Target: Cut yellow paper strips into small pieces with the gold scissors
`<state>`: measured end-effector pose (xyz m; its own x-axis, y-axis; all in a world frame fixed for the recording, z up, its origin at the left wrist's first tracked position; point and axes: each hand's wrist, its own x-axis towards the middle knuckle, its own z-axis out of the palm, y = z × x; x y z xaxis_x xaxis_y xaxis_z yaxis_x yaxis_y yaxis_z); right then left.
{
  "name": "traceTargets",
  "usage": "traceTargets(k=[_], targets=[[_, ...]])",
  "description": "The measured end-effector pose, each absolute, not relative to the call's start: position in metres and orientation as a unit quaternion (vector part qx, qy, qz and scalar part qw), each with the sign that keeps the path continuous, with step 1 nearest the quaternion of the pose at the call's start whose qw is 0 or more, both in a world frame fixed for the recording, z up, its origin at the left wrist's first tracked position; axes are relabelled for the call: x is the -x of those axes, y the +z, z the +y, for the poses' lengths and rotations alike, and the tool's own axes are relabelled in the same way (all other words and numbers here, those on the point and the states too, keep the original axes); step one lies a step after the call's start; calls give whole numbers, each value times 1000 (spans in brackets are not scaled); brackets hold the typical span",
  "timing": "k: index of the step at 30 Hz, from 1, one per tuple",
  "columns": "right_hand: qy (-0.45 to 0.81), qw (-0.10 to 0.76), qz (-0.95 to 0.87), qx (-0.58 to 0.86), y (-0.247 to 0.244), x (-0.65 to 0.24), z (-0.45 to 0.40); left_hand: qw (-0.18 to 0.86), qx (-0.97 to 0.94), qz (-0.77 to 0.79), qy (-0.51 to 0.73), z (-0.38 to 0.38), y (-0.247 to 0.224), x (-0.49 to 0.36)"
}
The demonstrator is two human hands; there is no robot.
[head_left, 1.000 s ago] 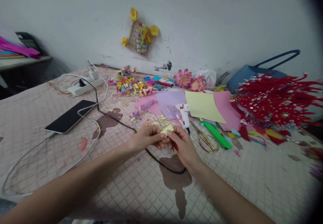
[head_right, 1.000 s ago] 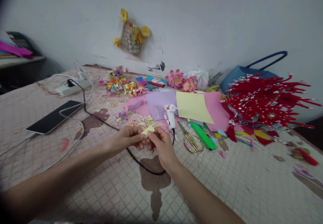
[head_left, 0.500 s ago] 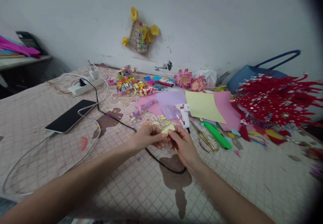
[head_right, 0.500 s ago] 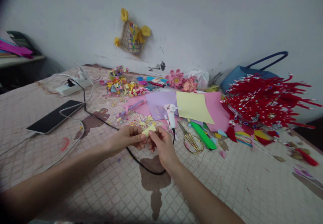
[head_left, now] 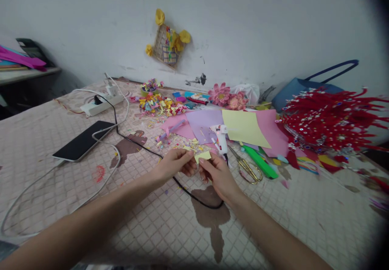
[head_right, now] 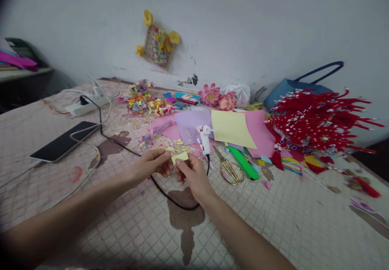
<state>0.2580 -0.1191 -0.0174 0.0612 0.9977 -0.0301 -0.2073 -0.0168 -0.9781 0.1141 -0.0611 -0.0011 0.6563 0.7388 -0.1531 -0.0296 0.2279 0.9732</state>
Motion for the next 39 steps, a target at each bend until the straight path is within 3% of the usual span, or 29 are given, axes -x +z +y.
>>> traceTargets(k=[26, 36, 39], targets=[[558, 508, -466, 461, -21, -261, -119, 702, -577, 327, 260, -56, -1, -110], [501, 468, -528, 502, -11, -267, -119, 693, -597, 321, 246, -54, 0, -110], [404, 451, -561, 564, 0, -299, -123, 699, -573, 338, 264, -49, 0, -108]])
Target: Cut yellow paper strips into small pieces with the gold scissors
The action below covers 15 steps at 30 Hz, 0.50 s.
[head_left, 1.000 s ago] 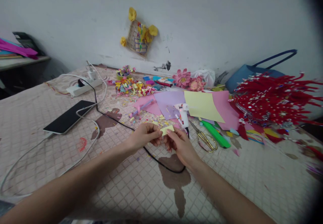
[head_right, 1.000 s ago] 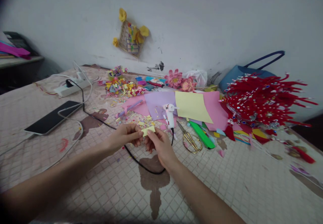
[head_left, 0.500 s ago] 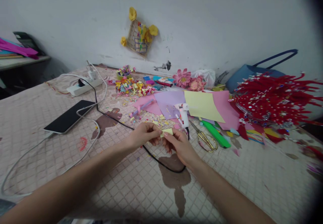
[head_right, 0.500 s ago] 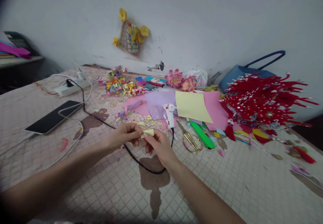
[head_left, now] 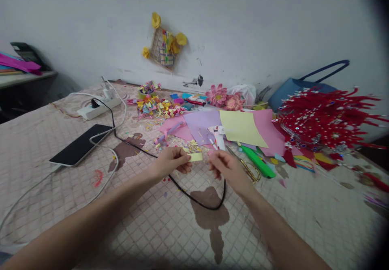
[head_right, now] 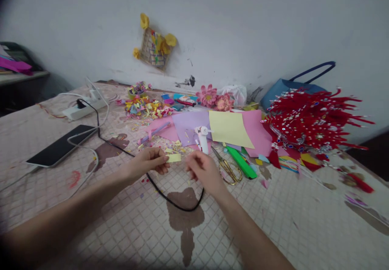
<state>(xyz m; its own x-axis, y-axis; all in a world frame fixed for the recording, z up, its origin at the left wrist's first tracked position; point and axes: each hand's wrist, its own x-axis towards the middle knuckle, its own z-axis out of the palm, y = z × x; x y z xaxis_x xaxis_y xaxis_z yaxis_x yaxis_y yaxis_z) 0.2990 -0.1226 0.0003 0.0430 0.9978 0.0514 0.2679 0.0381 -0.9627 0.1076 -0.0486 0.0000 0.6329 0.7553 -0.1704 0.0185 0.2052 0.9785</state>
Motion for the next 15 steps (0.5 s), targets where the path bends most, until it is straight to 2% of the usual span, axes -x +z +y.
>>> traceTargets(k=[2, 6, 9, 15], targets=[[285, 416, -584, 636, 2, -331, -128, 704, -559, 341, 273, -44, -1, -105], [63, 234, -614, 751, -9, -388, -141, 723, -549, 323, 269, -35, -4, -102], [30, 171, -627, 759, -19, -406, -146, 744, -531, 315, 257, -32, -6, -101], [12, 145, -639, 756, -24, -415, -147, 768, -473, 337, 270, -36, -3, -97]])
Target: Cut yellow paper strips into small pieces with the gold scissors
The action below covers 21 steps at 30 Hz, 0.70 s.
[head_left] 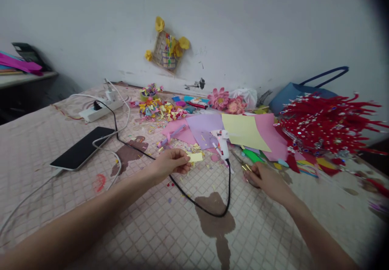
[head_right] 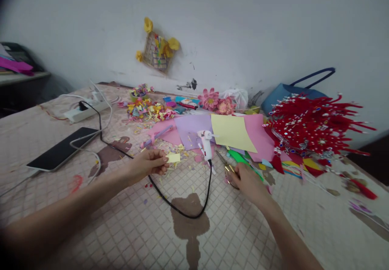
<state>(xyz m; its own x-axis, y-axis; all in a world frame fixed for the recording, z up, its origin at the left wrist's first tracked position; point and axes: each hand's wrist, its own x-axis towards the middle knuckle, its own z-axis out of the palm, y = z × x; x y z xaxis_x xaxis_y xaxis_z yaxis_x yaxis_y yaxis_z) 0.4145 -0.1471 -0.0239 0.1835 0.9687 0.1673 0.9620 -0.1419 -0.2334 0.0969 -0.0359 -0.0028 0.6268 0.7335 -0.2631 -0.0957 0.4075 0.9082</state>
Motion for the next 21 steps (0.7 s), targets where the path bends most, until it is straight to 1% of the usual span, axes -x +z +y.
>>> traceTargets(k=[2, 4, 8, 9, 12, 16, 21], targets=[[-9, 160, -635, 756, -24, -419, -153, 772, -462, 336, 279, -38, 0, -95], [3, 194, -627, 754, -22, -423, -162, 775, -454, 334, 286, -39, 2, -93], [115, 293, -620, 719, -13, -407, -184, 777, -441, 337, 296, -42, 2, -92], [154, 303, -623, 704, -10, -396, -188, 778, -437, 338, 298, -42, 2, -92], [258, 302, -643, 655, 2, -351, -188, 782, -429, 342, 297, -43, 1, -92], [362, 300, -669, 575, 15, -294, -168, 782, -424, 324, 322, -43, 2, -90], [400, 294, -658, 566, 13, -264, -143, 772, -410, 321, 365, -42, 7, -85]])
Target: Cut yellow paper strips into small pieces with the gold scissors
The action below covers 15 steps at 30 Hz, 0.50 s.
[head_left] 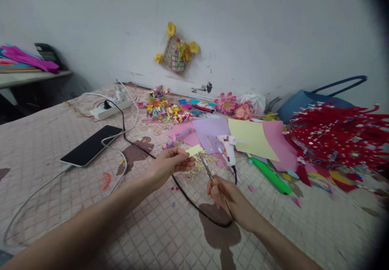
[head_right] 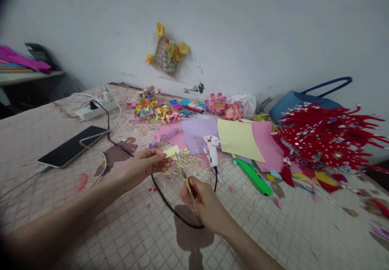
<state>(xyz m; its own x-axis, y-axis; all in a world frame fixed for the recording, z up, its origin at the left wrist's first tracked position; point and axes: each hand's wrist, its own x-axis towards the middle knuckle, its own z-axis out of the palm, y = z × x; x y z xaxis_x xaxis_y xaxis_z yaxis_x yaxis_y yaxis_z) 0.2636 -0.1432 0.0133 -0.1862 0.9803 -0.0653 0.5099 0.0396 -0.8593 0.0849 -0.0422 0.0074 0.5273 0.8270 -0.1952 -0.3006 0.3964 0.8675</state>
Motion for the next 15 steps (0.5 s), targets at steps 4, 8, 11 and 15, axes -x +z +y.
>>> traceTargets(k=[4, 8, 11, 15], targets=[[398, 287, -650, 580, 3, -257, -138, 770, -404, 317, 380, -43, 8, -84], [400, 297, -650, 575, -3, -255, -138, 758, -407, 309, 406, -42, 4, -84], [412, 303, -647, 565, -4, -255, -140, 745, -407, 304, 432, -41, 2, -83], [418, 299, -648, 563, -4, -254, -139, 734, -431, 327, 411, -44, 2, -86]])
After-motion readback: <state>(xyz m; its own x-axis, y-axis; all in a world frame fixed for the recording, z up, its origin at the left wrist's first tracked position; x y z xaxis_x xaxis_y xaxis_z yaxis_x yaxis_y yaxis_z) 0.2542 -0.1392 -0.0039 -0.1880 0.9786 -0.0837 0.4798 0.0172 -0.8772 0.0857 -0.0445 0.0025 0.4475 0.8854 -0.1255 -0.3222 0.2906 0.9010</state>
